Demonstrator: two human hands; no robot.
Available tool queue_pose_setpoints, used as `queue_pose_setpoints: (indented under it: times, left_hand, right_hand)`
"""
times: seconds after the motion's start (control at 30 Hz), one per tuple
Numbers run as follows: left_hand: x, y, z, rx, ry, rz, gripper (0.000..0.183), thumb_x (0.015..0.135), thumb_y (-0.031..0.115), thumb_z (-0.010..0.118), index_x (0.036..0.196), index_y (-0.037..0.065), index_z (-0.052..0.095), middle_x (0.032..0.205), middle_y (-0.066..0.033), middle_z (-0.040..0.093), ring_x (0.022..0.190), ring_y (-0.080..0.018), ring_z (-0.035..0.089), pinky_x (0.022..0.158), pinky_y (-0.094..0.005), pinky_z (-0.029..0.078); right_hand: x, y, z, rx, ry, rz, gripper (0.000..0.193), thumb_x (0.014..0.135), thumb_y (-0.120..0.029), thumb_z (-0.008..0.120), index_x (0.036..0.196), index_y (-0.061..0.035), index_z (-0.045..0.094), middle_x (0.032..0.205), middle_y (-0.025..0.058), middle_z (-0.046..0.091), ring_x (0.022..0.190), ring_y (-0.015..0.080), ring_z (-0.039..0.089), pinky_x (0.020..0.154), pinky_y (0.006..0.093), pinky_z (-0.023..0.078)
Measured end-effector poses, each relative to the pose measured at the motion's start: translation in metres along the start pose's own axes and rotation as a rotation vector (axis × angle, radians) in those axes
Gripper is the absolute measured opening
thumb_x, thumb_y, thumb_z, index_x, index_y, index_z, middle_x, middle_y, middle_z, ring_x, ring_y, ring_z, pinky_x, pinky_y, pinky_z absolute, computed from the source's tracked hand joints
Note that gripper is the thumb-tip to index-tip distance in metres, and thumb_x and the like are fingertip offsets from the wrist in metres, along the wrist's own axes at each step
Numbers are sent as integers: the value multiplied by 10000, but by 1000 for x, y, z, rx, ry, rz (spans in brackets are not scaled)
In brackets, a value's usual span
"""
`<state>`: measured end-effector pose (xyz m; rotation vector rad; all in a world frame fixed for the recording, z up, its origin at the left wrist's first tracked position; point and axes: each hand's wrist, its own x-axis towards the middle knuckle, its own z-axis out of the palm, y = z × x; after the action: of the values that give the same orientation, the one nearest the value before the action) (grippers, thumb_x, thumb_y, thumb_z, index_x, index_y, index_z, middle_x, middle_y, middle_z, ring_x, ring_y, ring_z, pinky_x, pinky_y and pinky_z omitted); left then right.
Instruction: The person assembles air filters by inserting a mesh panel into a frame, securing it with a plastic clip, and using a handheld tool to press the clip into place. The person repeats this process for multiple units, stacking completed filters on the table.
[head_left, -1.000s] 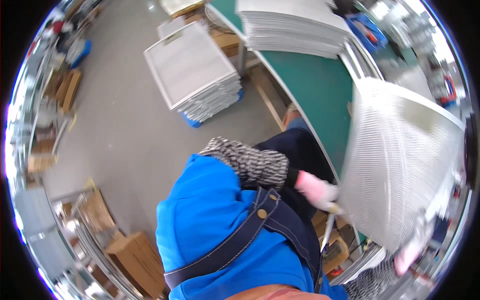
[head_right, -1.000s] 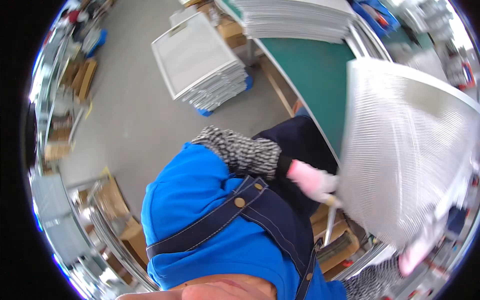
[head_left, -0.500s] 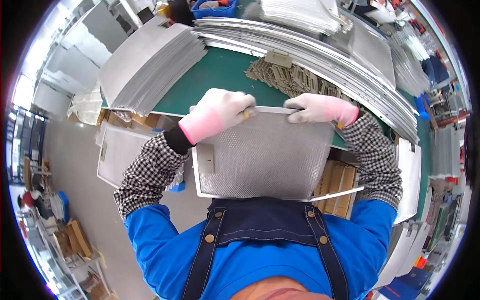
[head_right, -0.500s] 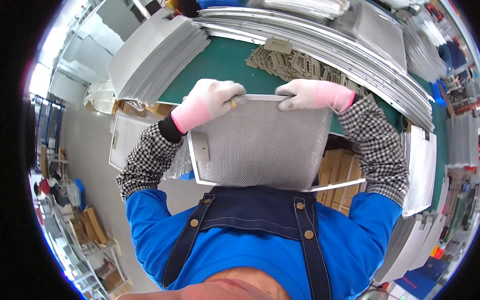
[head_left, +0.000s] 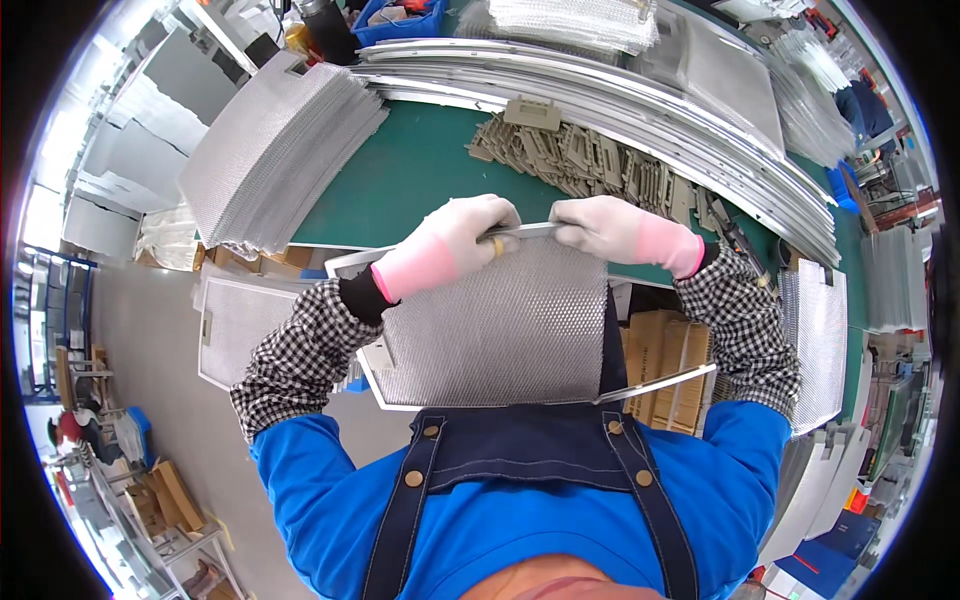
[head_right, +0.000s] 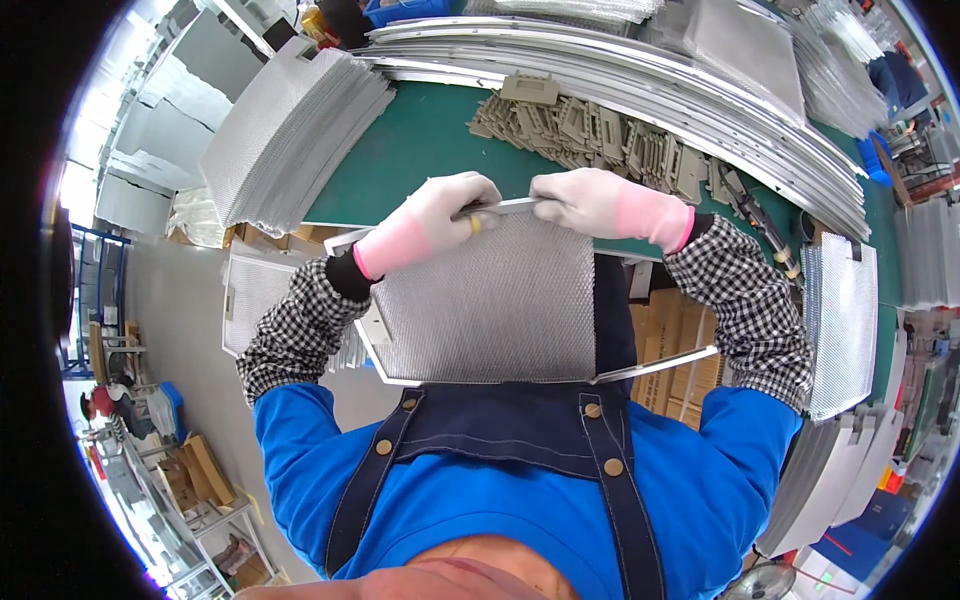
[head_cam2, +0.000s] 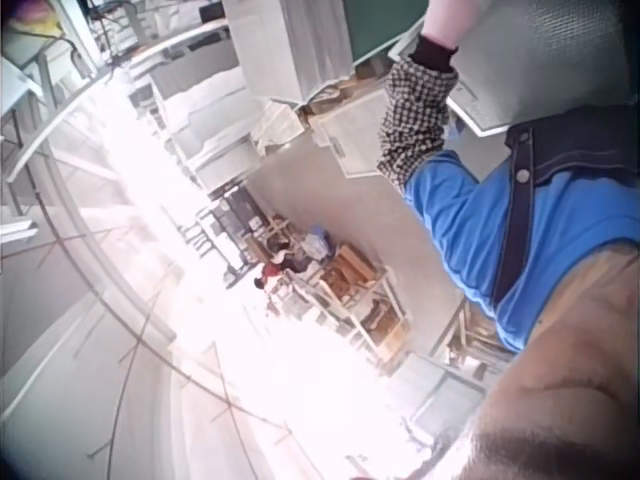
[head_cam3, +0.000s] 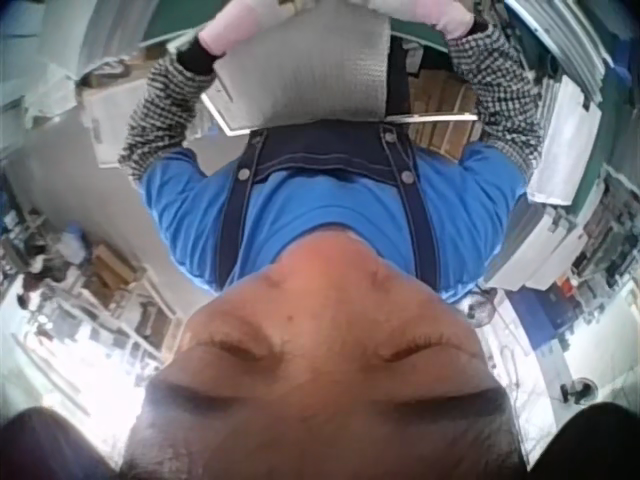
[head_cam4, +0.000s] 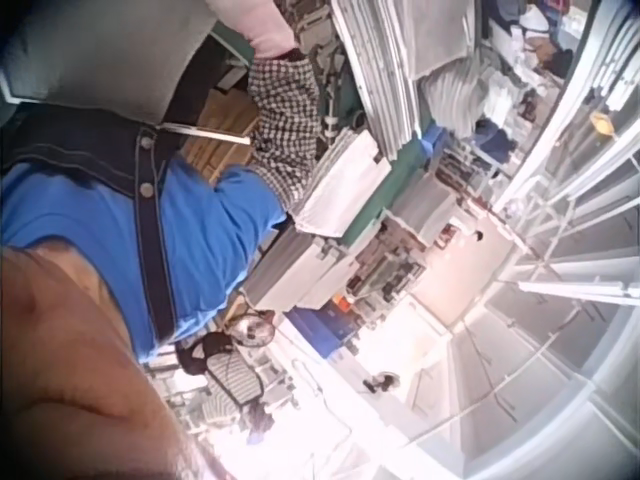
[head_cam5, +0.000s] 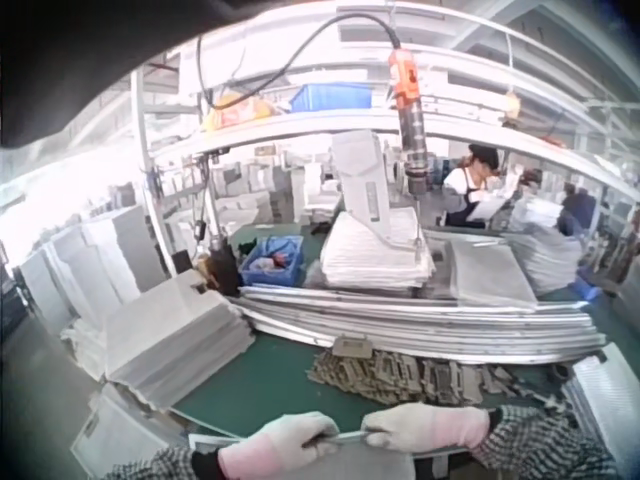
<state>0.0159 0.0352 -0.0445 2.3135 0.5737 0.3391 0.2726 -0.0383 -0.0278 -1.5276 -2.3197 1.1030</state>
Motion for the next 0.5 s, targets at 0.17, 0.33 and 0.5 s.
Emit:
queue_pose_setpoints:
  times: [0.17, 0.33, 0.5]
  left_hand:
    - [11, 8, -19, -197, -327, -169, 350, 959, 290, 671, 1149, -1, 707, 828, -100, 691, 781, -176, 645, 741, -322, 505]
    - [36, 19, -13, -193, -398, -84, 340, 971, 262, 654, 1125, -38, 693, 865, -119, 691, 799, -171, 633, 749, -323, 503]
    - [51, 4, 11, -1, -206, 94, 315, 952, 283, 679, 1079, -5, 699, 853, -162, 687, 775, -264, 667, 707, -353, 513]
  right_hand:
    - [-3, -8, -10, -17, -184, 41, 456, 1063, -399, 422, 1167, 11, 590, 978, 236, 645, 971, 383, 645, 870, 442, 505]
    - [-25, 4, -19, 73, -254, 123, 540, 1069, -451, 389, 1260, 18, 577, 1085, 243, 656, 1056, 373, 636, 930, 436, 492]
    - [-72, 11, -13, -168, -40, 332, 465, 1054, -446, 422, 1186, -27, 572, 931, 202, 689, 937, 401, 671, 854, 457, 515]
